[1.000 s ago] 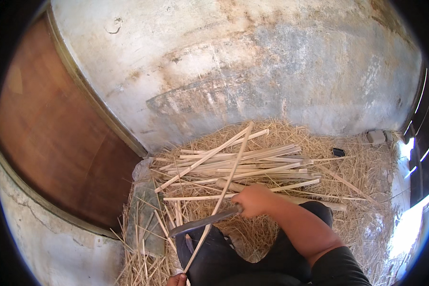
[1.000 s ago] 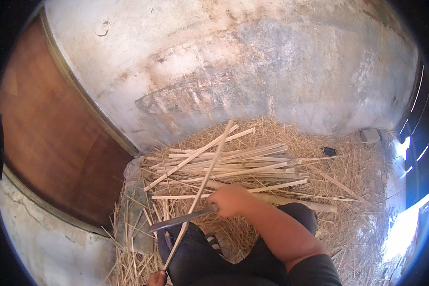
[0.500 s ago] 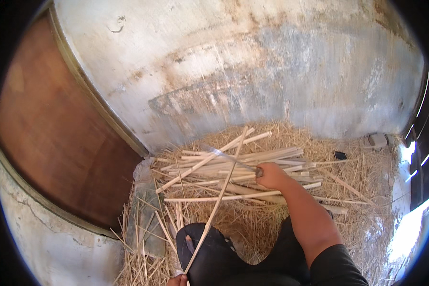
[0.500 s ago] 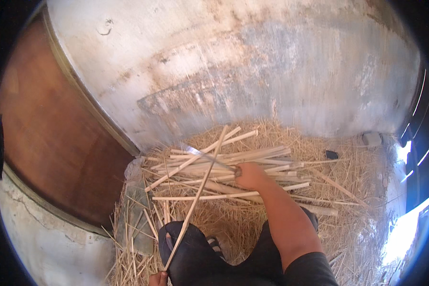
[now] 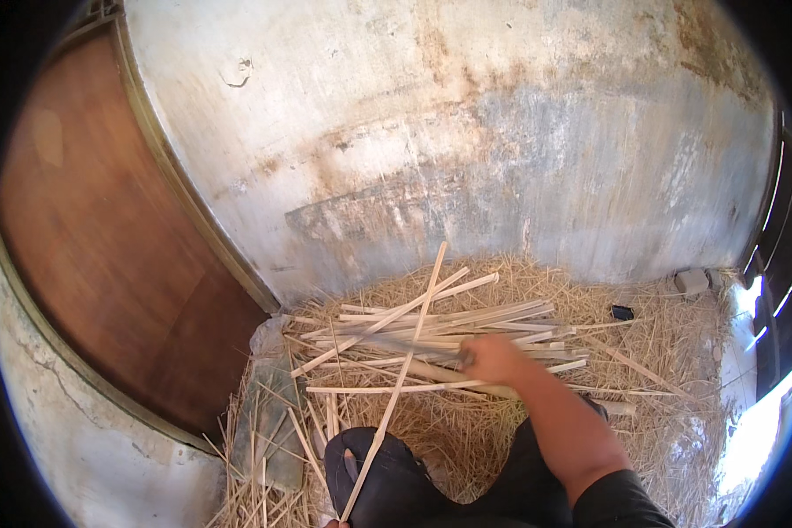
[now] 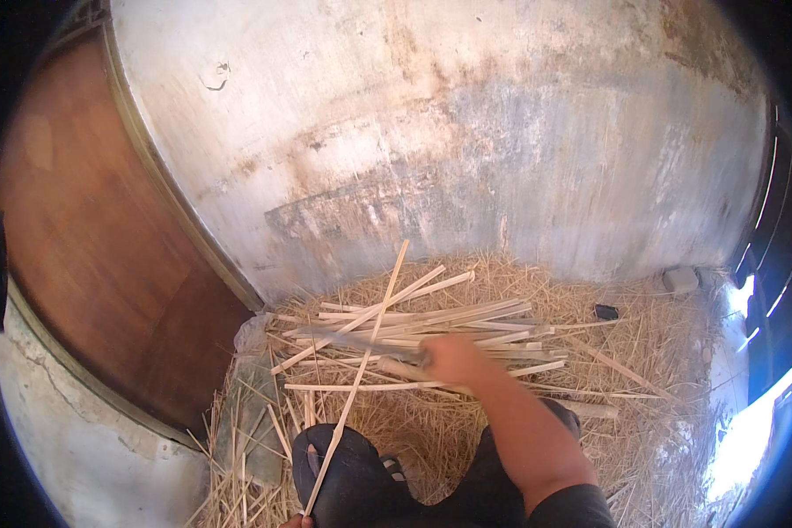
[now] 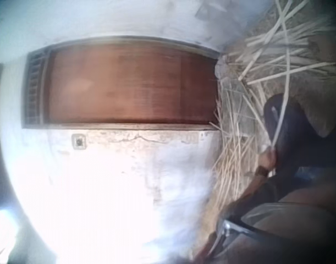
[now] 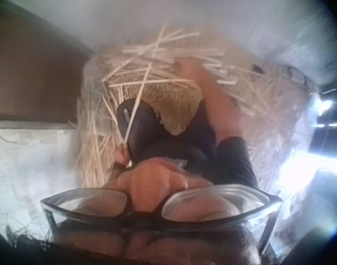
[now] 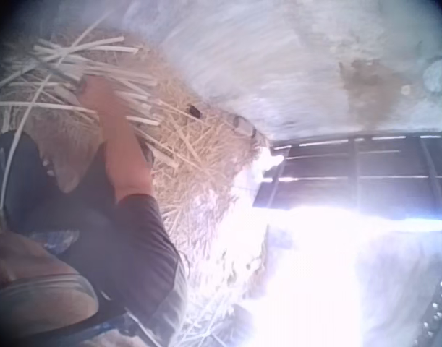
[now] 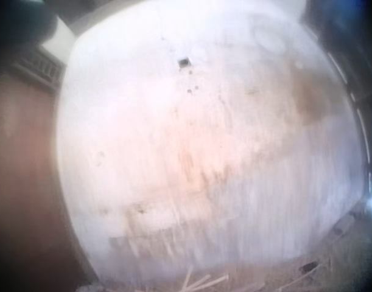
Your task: The person sits on a straw-covered floor and uses a machete to split long bamboo sticks into thinner strips. They hold the bamboo with one hand and repeatedly strike it with the machete, separating the material into smaller pieces.
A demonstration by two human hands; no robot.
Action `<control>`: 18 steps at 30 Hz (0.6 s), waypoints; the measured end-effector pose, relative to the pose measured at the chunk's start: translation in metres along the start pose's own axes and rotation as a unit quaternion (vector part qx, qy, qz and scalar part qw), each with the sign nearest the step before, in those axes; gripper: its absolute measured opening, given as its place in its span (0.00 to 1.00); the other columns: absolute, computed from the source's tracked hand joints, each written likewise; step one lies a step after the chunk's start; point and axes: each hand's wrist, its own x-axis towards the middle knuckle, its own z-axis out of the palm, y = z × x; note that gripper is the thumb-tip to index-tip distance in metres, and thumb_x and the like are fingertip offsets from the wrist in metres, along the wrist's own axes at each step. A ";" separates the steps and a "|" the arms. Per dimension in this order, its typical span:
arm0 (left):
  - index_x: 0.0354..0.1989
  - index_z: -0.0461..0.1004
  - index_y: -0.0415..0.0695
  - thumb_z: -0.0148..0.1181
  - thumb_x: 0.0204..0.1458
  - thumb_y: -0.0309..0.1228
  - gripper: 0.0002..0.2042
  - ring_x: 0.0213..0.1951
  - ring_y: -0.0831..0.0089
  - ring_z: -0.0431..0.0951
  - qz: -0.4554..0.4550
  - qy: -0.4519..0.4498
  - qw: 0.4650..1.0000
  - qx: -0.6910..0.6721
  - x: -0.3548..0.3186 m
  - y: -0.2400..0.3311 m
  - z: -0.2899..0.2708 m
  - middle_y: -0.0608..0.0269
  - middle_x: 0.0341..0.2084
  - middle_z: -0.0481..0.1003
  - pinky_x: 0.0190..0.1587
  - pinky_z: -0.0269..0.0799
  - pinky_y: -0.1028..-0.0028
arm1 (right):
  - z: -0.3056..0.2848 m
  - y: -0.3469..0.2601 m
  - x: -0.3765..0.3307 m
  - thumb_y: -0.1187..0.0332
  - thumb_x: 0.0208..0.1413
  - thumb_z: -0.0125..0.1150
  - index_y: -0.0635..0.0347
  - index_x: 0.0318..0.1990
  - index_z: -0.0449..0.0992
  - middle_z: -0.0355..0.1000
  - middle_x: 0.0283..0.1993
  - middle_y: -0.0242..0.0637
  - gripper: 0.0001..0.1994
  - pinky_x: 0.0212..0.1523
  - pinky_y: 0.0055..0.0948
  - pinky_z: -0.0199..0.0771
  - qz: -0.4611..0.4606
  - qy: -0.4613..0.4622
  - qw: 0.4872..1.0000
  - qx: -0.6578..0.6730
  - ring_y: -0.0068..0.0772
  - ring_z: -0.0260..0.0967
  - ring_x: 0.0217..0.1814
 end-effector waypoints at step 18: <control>0.33 0.72 0.33 0.38 0.65 0.45 0.25 0.28 0.58 0.73 0.003 -0.099 0.990 -0.103 0.017 0.003 -0.008 0.48 0.24 0.74 0.33 0.70 0.61 | 0.020 0.019 0.014 0.64 0.42 0.63 0.53 0.41 0.79 0.77 0.37 0.50 0.15 0.43 0.46 0.74 0.011 -0.102 0.993 0.058 0.52 0.75 0.40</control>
